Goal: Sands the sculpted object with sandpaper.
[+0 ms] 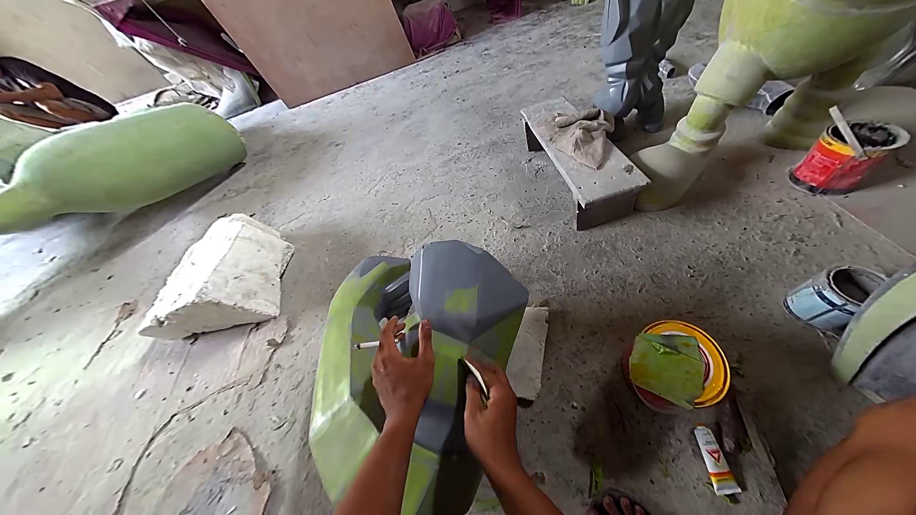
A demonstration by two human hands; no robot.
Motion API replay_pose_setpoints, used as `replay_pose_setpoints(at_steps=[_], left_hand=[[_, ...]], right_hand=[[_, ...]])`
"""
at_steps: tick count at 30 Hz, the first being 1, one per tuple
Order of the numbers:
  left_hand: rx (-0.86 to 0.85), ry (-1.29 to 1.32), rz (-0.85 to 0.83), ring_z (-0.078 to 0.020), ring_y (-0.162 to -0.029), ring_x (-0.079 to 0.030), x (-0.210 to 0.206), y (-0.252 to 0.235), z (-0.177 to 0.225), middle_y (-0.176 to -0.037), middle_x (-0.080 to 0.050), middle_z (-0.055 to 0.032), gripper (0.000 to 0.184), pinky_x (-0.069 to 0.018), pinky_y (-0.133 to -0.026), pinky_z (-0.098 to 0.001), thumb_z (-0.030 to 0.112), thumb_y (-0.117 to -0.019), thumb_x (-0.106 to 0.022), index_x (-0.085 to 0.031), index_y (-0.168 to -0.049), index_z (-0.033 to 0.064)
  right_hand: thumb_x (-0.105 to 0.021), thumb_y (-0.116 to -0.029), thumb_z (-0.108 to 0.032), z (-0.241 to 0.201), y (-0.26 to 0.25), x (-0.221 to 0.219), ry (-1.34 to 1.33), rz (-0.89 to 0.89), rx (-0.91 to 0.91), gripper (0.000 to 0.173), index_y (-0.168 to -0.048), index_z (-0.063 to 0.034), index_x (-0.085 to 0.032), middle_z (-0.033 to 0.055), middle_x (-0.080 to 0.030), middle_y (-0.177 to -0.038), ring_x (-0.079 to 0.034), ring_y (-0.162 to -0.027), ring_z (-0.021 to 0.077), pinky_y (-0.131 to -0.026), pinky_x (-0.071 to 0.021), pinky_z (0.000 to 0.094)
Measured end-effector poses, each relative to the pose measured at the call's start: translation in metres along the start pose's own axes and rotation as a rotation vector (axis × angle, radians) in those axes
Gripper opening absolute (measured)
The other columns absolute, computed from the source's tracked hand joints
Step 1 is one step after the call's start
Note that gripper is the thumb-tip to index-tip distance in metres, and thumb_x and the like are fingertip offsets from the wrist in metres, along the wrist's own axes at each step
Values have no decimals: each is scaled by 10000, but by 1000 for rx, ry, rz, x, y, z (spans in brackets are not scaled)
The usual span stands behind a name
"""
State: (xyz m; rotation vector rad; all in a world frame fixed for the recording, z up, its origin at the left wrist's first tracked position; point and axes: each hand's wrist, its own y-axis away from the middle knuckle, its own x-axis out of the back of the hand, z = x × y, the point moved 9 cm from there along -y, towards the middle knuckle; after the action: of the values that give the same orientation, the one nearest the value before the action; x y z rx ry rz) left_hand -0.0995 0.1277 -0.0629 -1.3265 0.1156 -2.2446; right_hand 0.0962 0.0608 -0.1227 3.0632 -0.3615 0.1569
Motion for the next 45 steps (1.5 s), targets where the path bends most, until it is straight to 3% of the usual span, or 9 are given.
replay_pose_setpoints(at_steps=[5,9,15,18,24,30,35,41,45], left_hand=[[-4,2,-3,-331,-1171,-643,-1,0,-3,-1280,-679,-126,700,-492,-996,-605,615,-984,-541,-562,-1427,73],[-22,14,-7,-317,-1180,-644,-1,-2,-5,-1283,-679,-129,692,-494,-1005,-589,605,-991,-539,-556,-1423,65],[-20,25,-14,-326,-1184,-640,-2,-1,-3,-1296,-670,-145,687,-491,-1003,-588,579,-1000,-547,-528,-1445,56],[-25,21,-12,-325,-1185,-642,-2,-2,-2,-1295,-670,-148,675,-495,-1001,-588,570,-1000,-552,-531,-1442,60],[-13,-7,-53,-345,-1205,-628,-3,-3,2,-1315,-658,-155,701,-479,-1018,-608,590,-995,-548,-519,-1457,63],[-40,17,-15,-316,-1191,-641,-2,-3,-3,-1293,-673,-142,690,-494,-1010,-578,584,-996,-546,-534,-1435,52],[-33,25,-27,-318,-1194,-639,-2,-1,-3,-1303,-668,-147,696,-495,-1004,-575,587,-996,-540,-523,-1447,57],[-20,24,-30,-323,-1199,-636,-2,-2,-3,-1312,-664,-148,688,-494,-1001,-581,583,-1000,-543,-519,-1450,64],[6,21,-36,-334,-1207,-624,-2,-1,-4,-1316,-658,-139,699,-483,-999,-604,605,-996,-536,-514,-1457,80]], right_hand=[[-614,-893,-93,-8,37,-4,-21,-36,107,445,-1303,-224,-727,-12,-672,-1160,-640,-1048,77,-863,-588,304],[-571,-965,-113,-7,46,2,-91,-22,154,357,-1268,-198,-739,-8,-686,-1160,-650,-1049,78,-875,-592,301],[-555,-999,-142,51,27,29,-137,109,-112,279,-1204,-44,-715,74,-728,-1110,-694,-1029,122,-924,-583,334],[-576,-989,-160,53,29,16,-48,44,-69,297,-1231,-98,-736,51,-719,-1131,-680,-1042,121,-930,-578,345],[-649,-896,-154,43,54,4,135,-91,-30,443,-1327,-227,-716,-9,-687,-1086,-658,-916,61,-790,-591,281],[-623,-901,-97,55,47,26,-94,-3,131,292,-1128,-165,-794,-22,-730,-1076,-682,-985,61,-845,-605,284],[-609,-967,-100,60,6,28,-97,114,25,317,-1255,-121,-740,44,-703,-1190,-670,-1082,99,-937,-585,301],[-597,-986,-141,43,1,5,-89,94,-104,294,-1240,-132,-744,64,-692,-1196,-666,-1090,131,-955,-573,344],[-582,-1004,-186,31,8,0,-142,32,-192,262,-1170,-76,-752,69,-703,-1149,-668,-1065,135,-950,-564,358]])
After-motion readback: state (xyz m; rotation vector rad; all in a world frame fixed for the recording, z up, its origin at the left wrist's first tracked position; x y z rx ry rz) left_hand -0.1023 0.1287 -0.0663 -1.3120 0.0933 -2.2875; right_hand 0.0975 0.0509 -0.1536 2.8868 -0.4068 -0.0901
